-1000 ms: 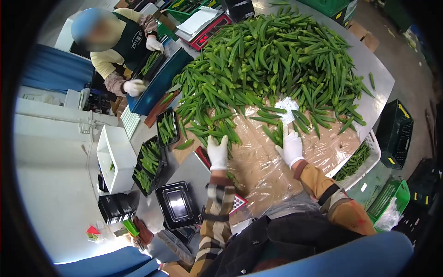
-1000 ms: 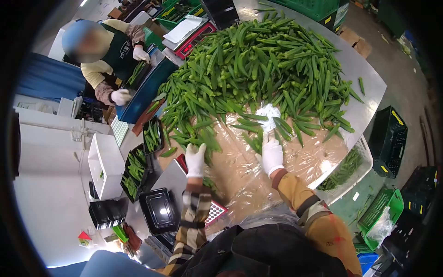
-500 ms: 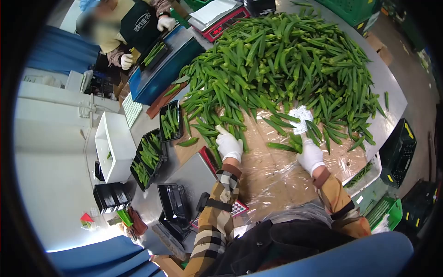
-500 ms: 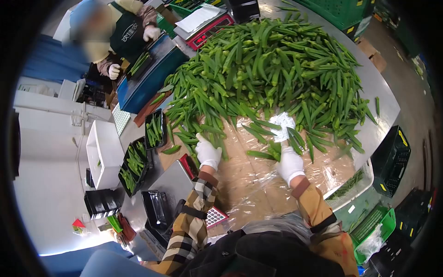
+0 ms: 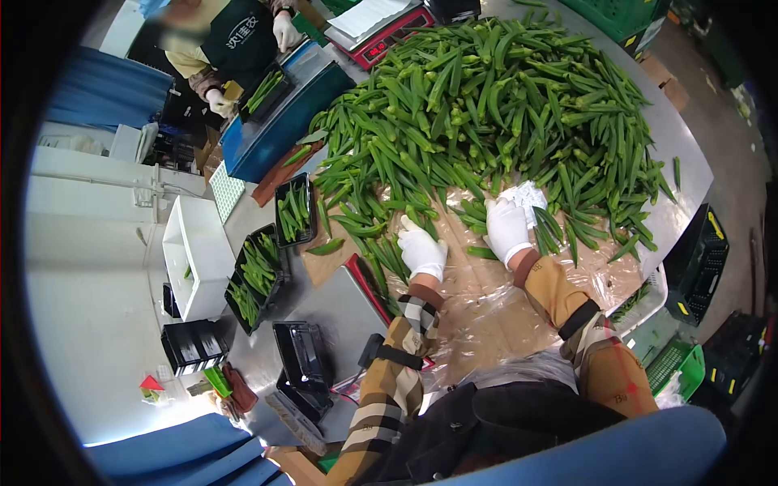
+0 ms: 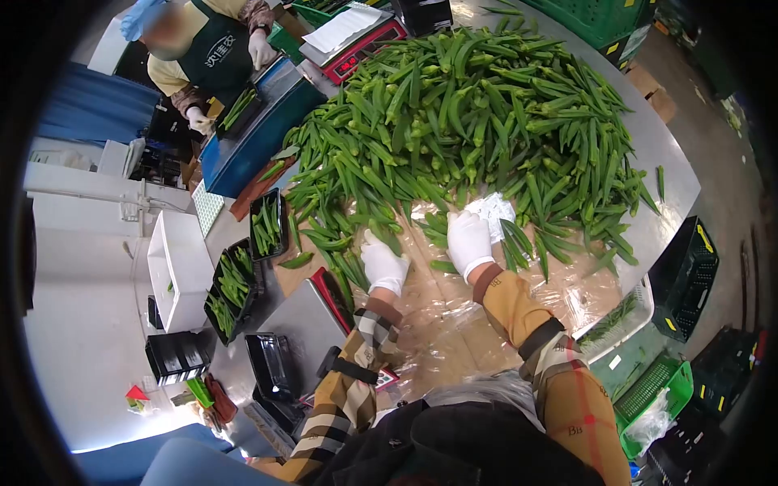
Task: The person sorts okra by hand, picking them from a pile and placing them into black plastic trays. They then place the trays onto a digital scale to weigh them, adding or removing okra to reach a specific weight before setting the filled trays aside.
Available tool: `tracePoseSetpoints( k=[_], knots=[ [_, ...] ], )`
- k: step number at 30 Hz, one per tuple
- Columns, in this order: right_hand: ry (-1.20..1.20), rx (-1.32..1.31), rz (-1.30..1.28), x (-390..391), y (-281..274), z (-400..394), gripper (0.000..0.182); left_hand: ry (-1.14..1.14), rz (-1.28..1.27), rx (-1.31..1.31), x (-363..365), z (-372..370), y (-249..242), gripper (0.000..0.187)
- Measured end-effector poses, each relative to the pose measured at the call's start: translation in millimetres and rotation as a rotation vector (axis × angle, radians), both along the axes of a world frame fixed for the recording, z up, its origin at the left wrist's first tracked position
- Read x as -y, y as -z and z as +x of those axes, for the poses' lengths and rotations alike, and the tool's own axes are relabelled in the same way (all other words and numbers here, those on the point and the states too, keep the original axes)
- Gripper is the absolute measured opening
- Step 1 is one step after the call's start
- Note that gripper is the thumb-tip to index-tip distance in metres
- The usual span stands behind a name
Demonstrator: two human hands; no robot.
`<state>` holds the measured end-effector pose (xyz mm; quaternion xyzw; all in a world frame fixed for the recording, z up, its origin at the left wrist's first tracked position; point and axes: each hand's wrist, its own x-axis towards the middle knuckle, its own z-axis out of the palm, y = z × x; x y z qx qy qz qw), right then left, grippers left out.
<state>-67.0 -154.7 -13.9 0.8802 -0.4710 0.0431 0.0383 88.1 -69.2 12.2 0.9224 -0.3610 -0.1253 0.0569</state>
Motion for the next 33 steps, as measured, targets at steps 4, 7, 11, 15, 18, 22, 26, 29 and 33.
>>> tracePoseSetpoints(
  k=[4,7,11,15,18,22,26,29,33],
  knots=[
    [-0.017,0.095,0.296,10.9,-26.2,-9.6,0.053,-0.008,0.108,-0.114,-11.0,6.2,-0.3,0.09],
    [-0.028,0.183,0.466,19.8,-20.4,-17.4,0.048,-0.024,-0.093,-0.206,-27.3,11.7,18.3,0.077],
    [0.035,0.33,0.482,10.0,-39.3,-38.0,0.037,-0.08,-0.533,-0.698,-61.3,8.5,9.8,0.051],
    [-0.068,0.439,0.449,-27.1,-52.4,-37.8,0.032,-0.412,-0.736,-1.612,-94.2,-8.7,-27.3,0.04],
    [-0.179,0.135,0.227,-60.6,-1.9,-24.8,0.029,-0.447,-0.759,-1.959,-116.5,-18.1,-29.1,0.057],
    [0.092,0.436,0.667,-80.4,-52.9,-29.3,0.025,-0.364,-0.801,-2.089,-136.3,-31.8,-51.1,0.069],
    [0.158,1.035,1.497,-92.8,-75.0,-48.6,0.031,-0.336,-0.809,-2.06,-148.4,-40.7,-75.8,0.072],
    [0.223,1.275,1.747,-112.8,-75.1,-63.1,0.031,-0.338,-0.769,-2.029,-160.7,-42.2,-73.9,0.066],
    [0.306,1.374,1.879,-130.8,-89.2,-84.5,0.031,-0.335,-0.691,-1.957,-177.3,-41.7,-55.2,0.048]
  ],
)
